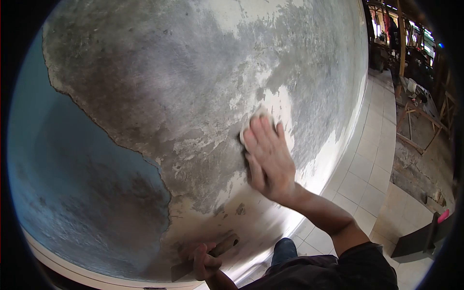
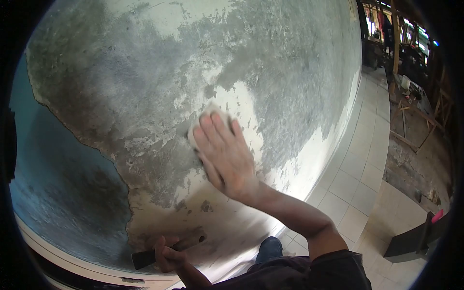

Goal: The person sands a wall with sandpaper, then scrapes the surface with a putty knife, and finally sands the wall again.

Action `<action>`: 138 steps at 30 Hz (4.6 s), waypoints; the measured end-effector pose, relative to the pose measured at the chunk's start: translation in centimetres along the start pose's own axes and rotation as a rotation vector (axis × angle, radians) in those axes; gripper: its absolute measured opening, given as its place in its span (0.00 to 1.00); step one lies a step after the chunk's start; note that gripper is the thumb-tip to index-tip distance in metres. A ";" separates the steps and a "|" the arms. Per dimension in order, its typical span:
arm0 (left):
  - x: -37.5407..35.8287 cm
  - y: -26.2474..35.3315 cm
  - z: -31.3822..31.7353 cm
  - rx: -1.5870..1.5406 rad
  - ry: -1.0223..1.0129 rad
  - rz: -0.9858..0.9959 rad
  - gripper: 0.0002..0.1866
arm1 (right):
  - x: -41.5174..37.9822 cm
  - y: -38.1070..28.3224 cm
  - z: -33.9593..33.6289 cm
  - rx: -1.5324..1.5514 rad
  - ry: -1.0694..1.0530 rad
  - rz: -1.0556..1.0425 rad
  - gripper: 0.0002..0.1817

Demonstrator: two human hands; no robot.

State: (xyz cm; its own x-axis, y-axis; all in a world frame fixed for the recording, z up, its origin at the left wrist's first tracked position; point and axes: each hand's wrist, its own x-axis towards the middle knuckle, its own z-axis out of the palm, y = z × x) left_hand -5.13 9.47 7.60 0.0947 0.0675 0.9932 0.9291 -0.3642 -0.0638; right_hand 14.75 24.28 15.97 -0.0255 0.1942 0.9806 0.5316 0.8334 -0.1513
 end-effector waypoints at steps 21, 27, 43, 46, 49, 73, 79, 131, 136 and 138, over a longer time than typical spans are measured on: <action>-0.1 0.1 -0.1 0.020 0.005 -0.021 0.18 | 3.3 1.6 -0.2 0.040 0.122 -0.134 0.22; 0.2 0.7 0.1 0.035 0.005 -0.027 0.18 | -1.9 1.6 -0.4 0.035 -0.032 -0.080 0.28; 0.1 -0.4 -0.4 0.051 -0.009 0.073 0.20 | 2.5 2.8 -1.0 -0.072 0.031 -0.103 0.27; -0.1 -0.5 -0.4 0.041 -0.015 0.058 0.19 | 3.1 2.5 -0.4 -0.026 0.096 -0.061 0.26; -0.4 -0.3 -0.3 0.014 -0.014 0.019 0.19 | -0.6 0.5 -0.4 0.017 -0.055 -0.039 0.24; 0.8 -0.2 -0.2 0.072 -0.004 0.043 0.19 | 0.8 -2.4 -0.2 0.090 -0.227 -0.097 0.48; 0.5 0.1 0.0 0.094 0.007 -0.025 0.18 | -1.6 0.8 -0.5 -0.036 -0.197 0.050 0.48; 1.5 0.8 0.2 0.103 0.010 0.002 0.18 | -1.3 2.0 -2.1 -0.040 -0.075 0.071 0.28; 0.8 0.8 0.3 0.097 0.032 -0.065 0.19 | 0.1 1.8 -3.1 -0.007 -0.032 0.090 0.26; 0.7 0.8 0.2 0.111 0.025 -0.064 0.19 | -1.1 1.9 -3.3 0.014 -0.042 0.083 0.24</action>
State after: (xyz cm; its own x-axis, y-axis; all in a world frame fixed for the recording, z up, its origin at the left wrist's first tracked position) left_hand -4.26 9.45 8.19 0.0262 0.0636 0.9976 0.9669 -0.2552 -0.0091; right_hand 18.59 23.91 14.98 -0.0176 0.2846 0.9585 0.5211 0.8208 -0.2341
